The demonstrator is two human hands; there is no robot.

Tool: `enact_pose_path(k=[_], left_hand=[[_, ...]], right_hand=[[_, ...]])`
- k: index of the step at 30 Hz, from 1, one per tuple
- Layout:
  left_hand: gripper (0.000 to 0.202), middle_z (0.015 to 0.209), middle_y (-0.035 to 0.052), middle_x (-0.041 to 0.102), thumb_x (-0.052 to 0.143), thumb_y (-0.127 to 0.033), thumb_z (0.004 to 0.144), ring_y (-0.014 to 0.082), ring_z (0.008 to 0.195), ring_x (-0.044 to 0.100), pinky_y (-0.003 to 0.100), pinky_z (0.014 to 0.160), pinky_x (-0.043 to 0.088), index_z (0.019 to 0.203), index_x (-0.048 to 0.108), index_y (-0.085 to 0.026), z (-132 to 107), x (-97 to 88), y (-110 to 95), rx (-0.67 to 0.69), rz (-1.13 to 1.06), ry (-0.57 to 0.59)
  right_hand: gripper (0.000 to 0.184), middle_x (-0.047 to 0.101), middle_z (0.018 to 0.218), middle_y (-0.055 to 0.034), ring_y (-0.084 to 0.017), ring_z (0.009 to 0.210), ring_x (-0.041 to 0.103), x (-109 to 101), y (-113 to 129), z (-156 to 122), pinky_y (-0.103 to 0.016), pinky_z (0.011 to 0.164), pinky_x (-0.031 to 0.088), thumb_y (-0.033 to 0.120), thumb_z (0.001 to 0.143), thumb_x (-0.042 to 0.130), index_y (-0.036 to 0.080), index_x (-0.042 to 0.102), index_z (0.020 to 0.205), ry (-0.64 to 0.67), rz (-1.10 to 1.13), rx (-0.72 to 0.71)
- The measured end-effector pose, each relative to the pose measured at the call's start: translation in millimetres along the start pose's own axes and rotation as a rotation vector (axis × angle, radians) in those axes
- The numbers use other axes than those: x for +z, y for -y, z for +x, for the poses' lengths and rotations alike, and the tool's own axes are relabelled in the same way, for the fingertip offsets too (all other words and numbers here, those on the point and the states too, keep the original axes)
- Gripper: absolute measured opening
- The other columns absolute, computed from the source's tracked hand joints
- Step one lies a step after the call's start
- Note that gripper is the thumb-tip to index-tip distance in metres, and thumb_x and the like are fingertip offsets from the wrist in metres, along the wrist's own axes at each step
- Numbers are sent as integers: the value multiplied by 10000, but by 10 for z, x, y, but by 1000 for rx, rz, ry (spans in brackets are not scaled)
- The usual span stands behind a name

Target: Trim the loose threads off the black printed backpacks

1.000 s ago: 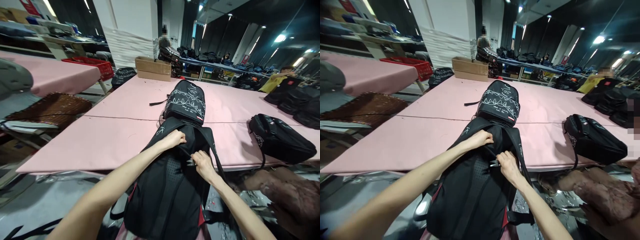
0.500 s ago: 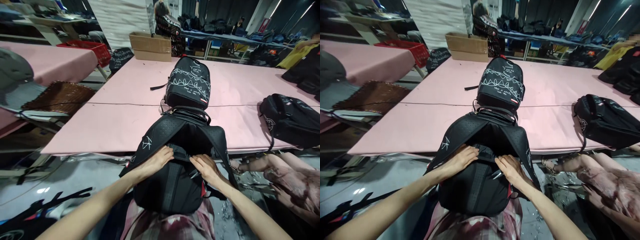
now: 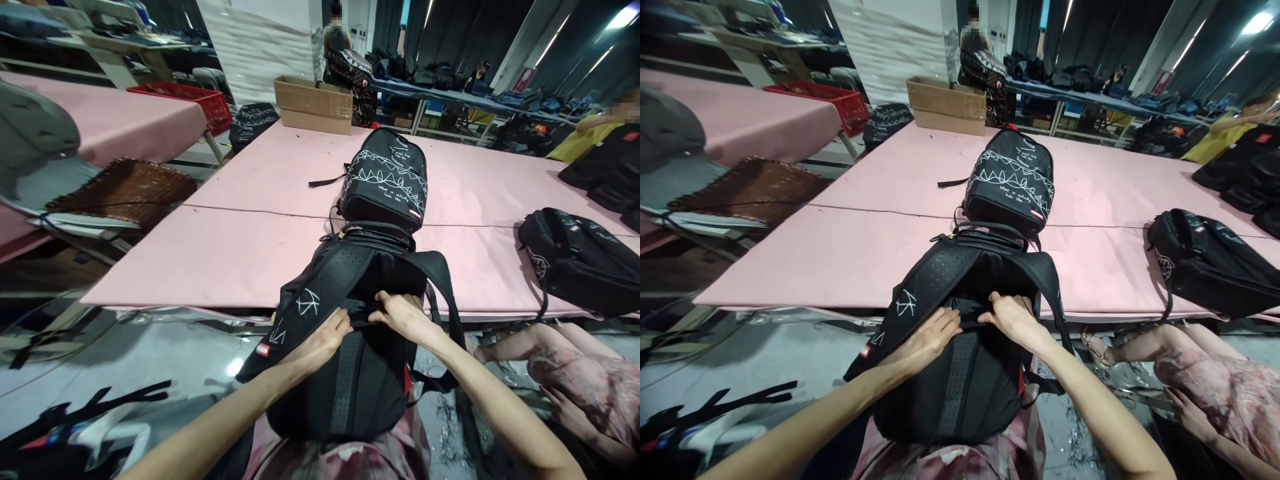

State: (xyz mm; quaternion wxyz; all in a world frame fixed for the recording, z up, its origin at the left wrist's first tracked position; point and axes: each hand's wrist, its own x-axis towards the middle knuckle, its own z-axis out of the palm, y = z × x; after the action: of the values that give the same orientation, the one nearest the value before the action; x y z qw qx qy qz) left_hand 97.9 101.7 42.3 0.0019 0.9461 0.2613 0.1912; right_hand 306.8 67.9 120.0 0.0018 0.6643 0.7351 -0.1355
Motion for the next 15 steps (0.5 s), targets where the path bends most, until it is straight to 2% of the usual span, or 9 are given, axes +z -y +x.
enact_pose_path(k=[2, 6, 10, 15], left_hand=[[276, 1080, 81, 618, 343, -270, 932, 215, 1013, 571, 375, 888, 474, 1048, 571, -167, -79, 73, -24, -50, 15, -42], [313, 1070, 96, 627, 344, -312, 928, 239, 1021, 576, 417, 916, 459, 1129, 547, -184, -167, 193, -66, -138, -61, -112], [309, 1092, 103, 617, 370, -315, 919, 248, 1059, 559, 418, 941, 443, 1155, 528, -194, -159, 221, -64, -196, -164, -101], [295, 1101, 108, 610, 389, -308, 912, 258, 1069, 553, 437, 951, 436, 1147, 525, -193, -132, 261, -24, -204, -246, -75]], right_hand=[[391, 673, 809, -63, -236, 757, 639, -5, 20, 63, -273, 625, 373, 461, 847, 493, 193, 511, 1132, 63, 59, 0], [225, 680, 787, -24, -186, 772, 636, 29, 70, 114, -244, 632, 360, 350, 847, 492, 213, 601, 989, 80, 170, 71], [173, 695, 842, -22, -196, 829, 635, 12, 110, 156, -246, 644, 366, 320, 795, 547, 228, 664, 884, 110, 194, 100], [185, 698, 842, -35, -216, 845, 636, 27, 86, 215, -255, 642, 373, 336, 782, 558, 234, 679, 877, 119, 144, 121]])
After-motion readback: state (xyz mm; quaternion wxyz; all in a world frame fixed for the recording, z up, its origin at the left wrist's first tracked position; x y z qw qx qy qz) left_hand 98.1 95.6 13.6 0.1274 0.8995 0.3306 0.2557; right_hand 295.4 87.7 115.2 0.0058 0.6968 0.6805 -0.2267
